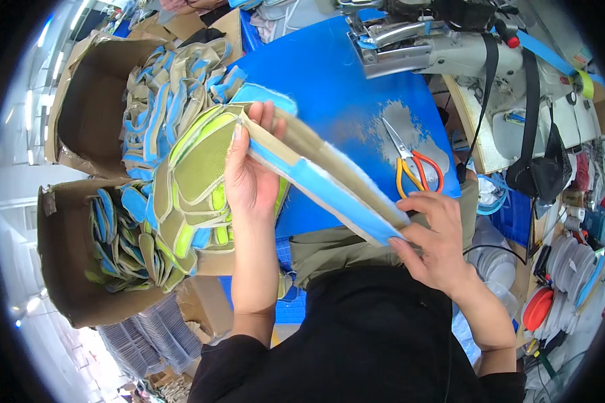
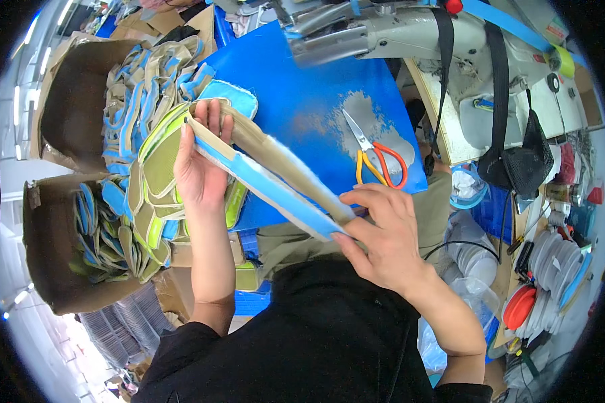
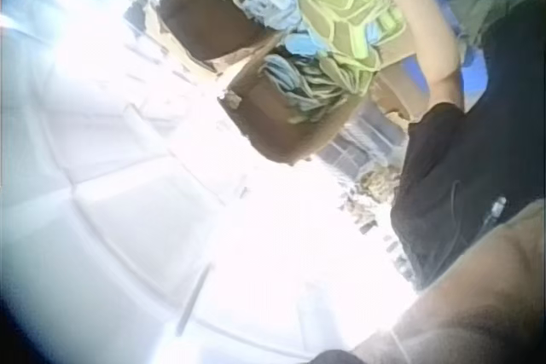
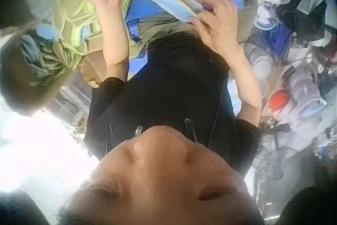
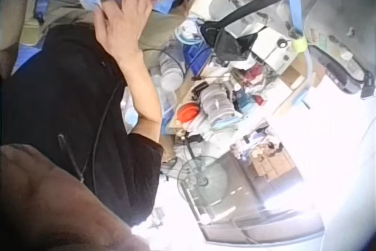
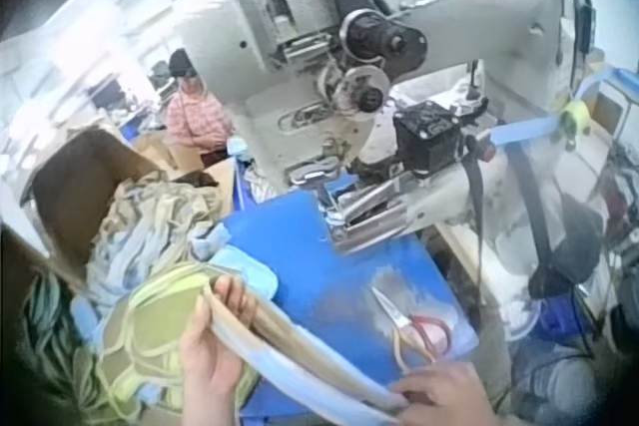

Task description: The person aligns a blue fabric strip along the edge of a beige and green mesh mask component. They feed the assembly into a sewing machine to stitch the pieces together. After sewing, they use scissors to trim the excess thread and fabric, then inspect the finished edge before repeating the process with another mask component.

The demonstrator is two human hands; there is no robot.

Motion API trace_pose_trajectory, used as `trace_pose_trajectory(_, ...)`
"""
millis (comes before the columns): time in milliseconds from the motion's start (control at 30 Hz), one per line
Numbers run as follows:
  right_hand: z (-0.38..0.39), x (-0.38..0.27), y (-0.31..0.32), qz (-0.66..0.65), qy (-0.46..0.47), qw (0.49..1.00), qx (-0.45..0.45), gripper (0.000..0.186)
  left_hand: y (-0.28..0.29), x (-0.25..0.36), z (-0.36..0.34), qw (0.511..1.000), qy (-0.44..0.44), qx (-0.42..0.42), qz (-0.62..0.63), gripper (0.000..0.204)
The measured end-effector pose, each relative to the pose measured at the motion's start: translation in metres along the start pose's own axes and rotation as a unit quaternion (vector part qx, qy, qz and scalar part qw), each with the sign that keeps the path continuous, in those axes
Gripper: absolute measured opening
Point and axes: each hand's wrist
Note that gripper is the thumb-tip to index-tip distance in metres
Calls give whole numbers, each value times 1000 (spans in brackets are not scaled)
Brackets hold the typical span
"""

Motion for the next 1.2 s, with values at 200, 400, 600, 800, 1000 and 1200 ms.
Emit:
trace_pose_trajectory(200,-2,1,2,11,-16,1000,0,15,-17,6,4,999,-10,45,-29,38)
trace_pose_trajectory(400,-14,1,-10,-24,-11,999,41,14,-9,2,-7,995,60,46,73,49)
trace_pose_trajectory(600,-49,15,-39,-113,-2,990,87,14,-37,-59,50,961,257,-83,57,51)
trace_pose_trajectory(800,-51,12,-49,-253,-108,958,85,16,-42,-69,51,984,140,6,-105,33)
trace_pose_trajectory(1000,-52,-2,-45,-352,-202,900,159,28,-40,-64,49,989,118,-8,-89,32)
trace_pose_trajectory(1200,-47,2,-52,-315,-132,921,190,25,-33,-66,48,990,104,-15,-97,33)
Point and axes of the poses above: each hand's wrist, its own z-axis away from the middle knuckle, its own y-axis out of the back of the hand, x = y × z, and after that the axes turned 15 degrees about y, right-handed
